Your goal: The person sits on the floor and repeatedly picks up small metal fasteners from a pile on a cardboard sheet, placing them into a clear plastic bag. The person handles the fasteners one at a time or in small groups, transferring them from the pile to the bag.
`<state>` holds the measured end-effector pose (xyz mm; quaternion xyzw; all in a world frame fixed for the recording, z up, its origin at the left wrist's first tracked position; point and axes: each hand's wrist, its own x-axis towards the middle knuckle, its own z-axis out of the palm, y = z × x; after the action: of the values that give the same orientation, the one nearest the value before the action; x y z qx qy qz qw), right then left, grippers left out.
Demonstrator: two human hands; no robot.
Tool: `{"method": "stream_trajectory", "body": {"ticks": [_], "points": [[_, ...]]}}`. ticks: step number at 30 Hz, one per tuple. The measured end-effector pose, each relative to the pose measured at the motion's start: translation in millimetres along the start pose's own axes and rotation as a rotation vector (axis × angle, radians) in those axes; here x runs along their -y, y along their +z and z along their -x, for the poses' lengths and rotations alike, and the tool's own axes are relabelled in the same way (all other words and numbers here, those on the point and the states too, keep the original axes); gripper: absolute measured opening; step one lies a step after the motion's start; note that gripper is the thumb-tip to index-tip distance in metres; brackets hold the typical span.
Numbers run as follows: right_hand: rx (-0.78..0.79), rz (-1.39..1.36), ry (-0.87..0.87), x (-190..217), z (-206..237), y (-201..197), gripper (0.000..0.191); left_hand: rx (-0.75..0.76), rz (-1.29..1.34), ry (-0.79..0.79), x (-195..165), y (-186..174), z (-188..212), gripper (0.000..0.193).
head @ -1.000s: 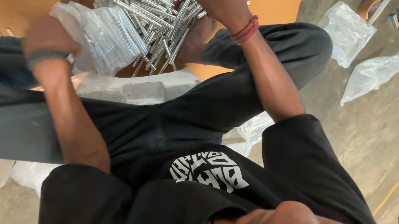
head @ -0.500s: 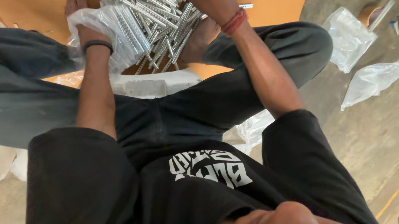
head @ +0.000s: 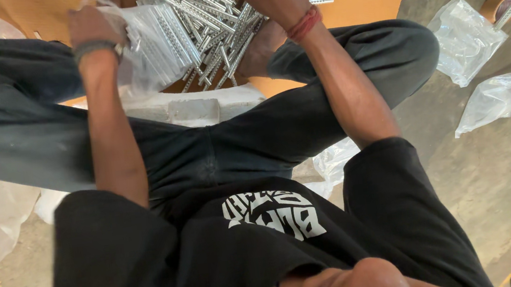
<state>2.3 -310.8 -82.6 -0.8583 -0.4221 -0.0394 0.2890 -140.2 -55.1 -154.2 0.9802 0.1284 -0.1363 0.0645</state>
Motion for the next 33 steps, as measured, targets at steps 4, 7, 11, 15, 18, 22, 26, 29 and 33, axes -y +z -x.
{"method": "stream_trajectory", "body": {"ticks": [4, 7, 11, 15, 18, 22, 26, 29, 33], "points": [[-0.024, -0.011, -0.018, 11, -7, -15, 0.019, -0.287, 0.237, -0.077, 28, -41, 43, 0.01], [0.052, -0.068, 0.118, 20, -13, -22, 0.023, -0.5, 0.612, -0.158, 44, -71, 63, 0.006], [0.029, -0.016, 0.144, 34, -24, -29, 0.026, -0.757, 1.794, -0.333, 25, -85, 47, 0.005], [0.161, -0.025, 0.295, 41, -33, -36, 0.028, -0.239, 2.485, -0.162, -26, -77, 29, 0.013], [0.222, -0.015, 0.326, 46, -33, -38, 0.029, -0.021, 2.377, 0.07, -50, -72, 27, 0.026], [0.27, -0.062, 0.329, 58, -36, -37, 0.026, -0.04, 2.007, 0.092, -59, -73, 25, 0.027], [0.295, -0.39, 0.308, 69, -43, -46, 0.019, -0.233, 1.696, 0.223, -65, -73, 19, 0.012], [0.239, -0.362, 0.182, 79, -46, -52, 0.017, -0.441, 1.401, 0.051, -71, -73, 18, 0.026], [0.127, -0.398, 0.072, 89, -47, -54, 0.018, -0.603, 1.058, 0.02, -72, -78, 21, 0.034]]}}
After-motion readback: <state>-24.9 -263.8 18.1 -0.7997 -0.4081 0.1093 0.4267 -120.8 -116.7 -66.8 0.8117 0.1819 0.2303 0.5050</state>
